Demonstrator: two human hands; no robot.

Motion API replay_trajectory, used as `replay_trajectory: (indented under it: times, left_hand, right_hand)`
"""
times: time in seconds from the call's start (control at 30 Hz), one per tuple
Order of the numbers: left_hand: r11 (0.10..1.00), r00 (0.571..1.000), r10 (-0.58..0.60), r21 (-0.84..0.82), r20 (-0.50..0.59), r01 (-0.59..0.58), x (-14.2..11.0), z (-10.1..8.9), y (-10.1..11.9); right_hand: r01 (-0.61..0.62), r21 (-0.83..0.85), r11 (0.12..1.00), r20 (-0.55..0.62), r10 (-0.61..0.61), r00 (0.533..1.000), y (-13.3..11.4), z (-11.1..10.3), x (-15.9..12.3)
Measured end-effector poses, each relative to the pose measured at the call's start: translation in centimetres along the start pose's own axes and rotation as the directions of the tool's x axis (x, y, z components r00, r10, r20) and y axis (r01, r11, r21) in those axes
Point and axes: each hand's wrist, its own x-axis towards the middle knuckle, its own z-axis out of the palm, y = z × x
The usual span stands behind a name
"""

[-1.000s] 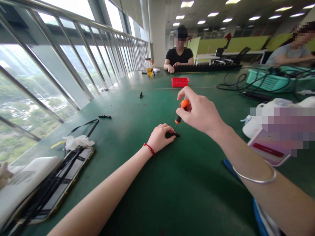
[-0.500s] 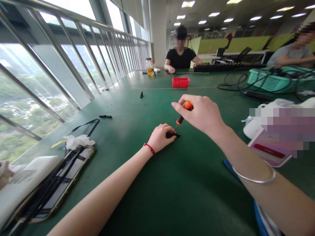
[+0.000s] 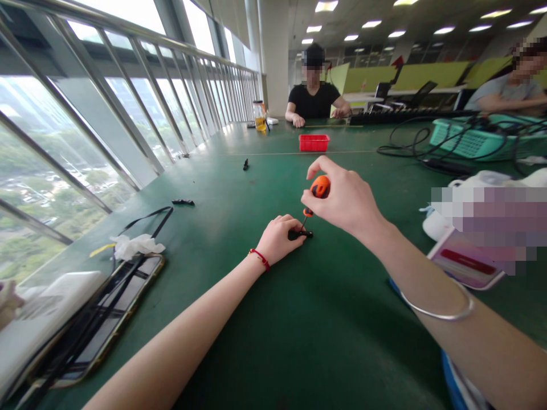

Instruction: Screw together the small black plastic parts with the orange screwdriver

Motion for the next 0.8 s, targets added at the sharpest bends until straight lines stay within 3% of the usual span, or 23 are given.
replay_trajectory:
  times: [0.13, 0.37, 0.57, 0.8]
  left_hand:
    - [1.0, 1.0, 0.002, 0.003, -0.004, -0.002, 0.0, 0.01, 0.04]
    - [1.0, 1.0, -0.012, 0.009, 0.005, 0.012, 0.0, -0.14, 0.22]
    - [1.0, 1.0, -0.003, 0.018, 0.001, 0.003, 0.02, -0.05, 0.16]
    - [1.0, 1.0, 0.0, 0.015, 0.003, 0.0, 0.03, -0.01, 0.05]
  right_hand:
    - [-0.008, 0.012, 1.0, 0.0, 0.008, 1.0, -0.11, 0.02, -0.1]
    - [-0.015, -0.123, 0.992, -0.043, 0.01, 0.999, 0.25, 0.33, 0.14]
    - [0.002, -0.028, 1.0, -0.022, -0.002, 1.0, -0.02, 0.05, -0.04]
    - [0.026, -0.158, 0.987, -0.03, -0.031, 0.999, -0.14, 0.12, -0.11]
